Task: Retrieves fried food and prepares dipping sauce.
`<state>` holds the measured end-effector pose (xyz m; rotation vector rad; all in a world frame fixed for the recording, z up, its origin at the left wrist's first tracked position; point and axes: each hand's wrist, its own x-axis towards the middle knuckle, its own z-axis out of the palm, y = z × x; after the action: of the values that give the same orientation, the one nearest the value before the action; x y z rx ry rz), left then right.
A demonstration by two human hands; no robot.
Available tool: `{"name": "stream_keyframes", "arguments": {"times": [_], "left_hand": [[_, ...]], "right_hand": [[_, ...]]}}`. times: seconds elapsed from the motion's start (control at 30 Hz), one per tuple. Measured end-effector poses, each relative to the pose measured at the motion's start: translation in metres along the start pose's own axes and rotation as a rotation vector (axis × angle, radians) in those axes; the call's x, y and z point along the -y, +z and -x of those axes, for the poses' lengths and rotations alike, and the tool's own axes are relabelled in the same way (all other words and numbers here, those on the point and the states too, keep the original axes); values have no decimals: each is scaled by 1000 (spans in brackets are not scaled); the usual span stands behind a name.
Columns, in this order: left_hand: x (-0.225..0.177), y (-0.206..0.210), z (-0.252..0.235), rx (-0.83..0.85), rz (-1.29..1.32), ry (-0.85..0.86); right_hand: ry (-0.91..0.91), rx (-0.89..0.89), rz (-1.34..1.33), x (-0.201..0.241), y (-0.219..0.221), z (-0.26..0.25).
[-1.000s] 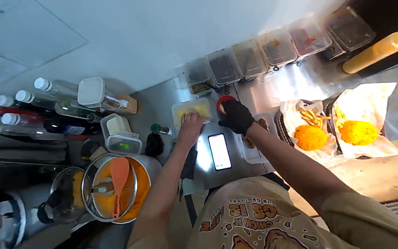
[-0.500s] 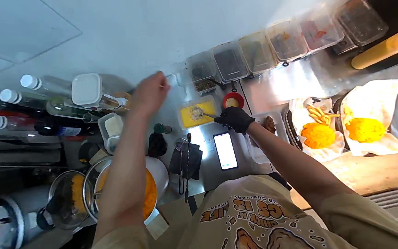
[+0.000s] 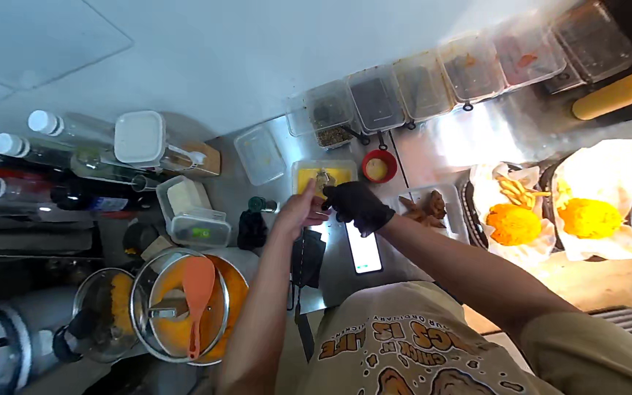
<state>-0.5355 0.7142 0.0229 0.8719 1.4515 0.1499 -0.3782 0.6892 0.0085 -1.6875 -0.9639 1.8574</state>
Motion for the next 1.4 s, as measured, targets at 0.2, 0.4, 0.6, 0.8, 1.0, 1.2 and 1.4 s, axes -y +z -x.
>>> {"name": "stream_keyframes", "arguments": {"times": [0.2,0.4,0.6,0.8,1.0,1.2,1.4], "left_hand": [[14,8,-19,23,194,-143],[-23,-11,28,-138,-851,-107],[-36,37,21,-318,-1264,-181],[-36,55,6,-330,-1329,-227],[-35,23,-22,-236,-937,-117],[-5,-4,-30,-209,-355,-107],[24,-15,-20,-136,-180,-37]], "right_hand": [[33,119,-18,-37,4,25],[134,-32,392,-55,-54,17],[-9,-99,436,-67,-55,-27],[-63,-61,484,-72,-56,-40],[-72,-25,452,-68,-57,-42],[-74,-18,455,-64,-59,-38],[-59,-48,427,-69,-57,-38]]}}
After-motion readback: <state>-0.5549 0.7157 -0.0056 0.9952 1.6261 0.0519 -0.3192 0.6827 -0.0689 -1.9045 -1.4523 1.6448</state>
